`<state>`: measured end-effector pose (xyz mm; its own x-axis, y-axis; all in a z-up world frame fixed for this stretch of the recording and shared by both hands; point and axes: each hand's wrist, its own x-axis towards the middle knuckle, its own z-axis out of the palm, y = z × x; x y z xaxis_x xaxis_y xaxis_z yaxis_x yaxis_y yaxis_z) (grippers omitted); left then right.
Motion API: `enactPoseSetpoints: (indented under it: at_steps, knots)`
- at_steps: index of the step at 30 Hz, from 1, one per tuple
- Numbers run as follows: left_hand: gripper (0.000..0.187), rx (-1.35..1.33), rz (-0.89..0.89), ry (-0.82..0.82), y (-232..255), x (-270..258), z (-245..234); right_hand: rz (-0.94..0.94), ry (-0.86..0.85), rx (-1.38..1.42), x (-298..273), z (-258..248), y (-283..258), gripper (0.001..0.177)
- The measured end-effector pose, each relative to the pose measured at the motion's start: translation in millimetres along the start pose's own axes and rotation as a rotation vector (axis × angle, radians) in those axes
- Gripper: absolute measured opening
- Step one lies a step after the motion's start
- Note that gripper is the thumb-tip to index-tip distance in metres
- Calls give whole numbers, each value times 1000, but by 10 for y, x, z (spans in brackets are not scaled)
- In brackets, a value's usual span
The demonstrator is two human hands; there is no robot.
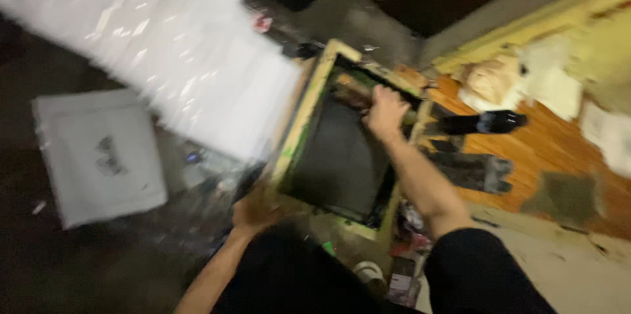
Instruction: The person performs screen printing by placing a white sheet under a screen frame, using a squeegee to pull ink across the screen, and then lifting the sheet to reveal the printed design. The person repeats this process multiple times, stacking the printed sheets on the table.
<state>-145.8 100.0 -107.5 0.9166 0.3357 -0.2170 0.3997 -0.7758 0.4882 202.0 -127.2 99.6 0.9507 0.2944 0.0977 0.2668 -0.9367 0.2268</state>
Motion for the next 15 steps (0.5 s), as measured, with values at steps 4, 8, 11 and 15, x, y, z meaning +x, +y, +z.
enactPoseSetpoints:
  at_steps: [4,8,11,15]
  knots:
    - [75,-255,193,343,207,59,-278,-176,-33,87,-12,1051,505,63]
    - [79,-358,209,411,238,26,-374,-117,-320,69,-1225,674,222,53]
    - [80,-509,158,319,479,16,-688,-147,-287,92,-2208,259,254,50]
    - [75,-888,47,257,1282,55,-1427,16,194,54,-2815,-129,703,62]
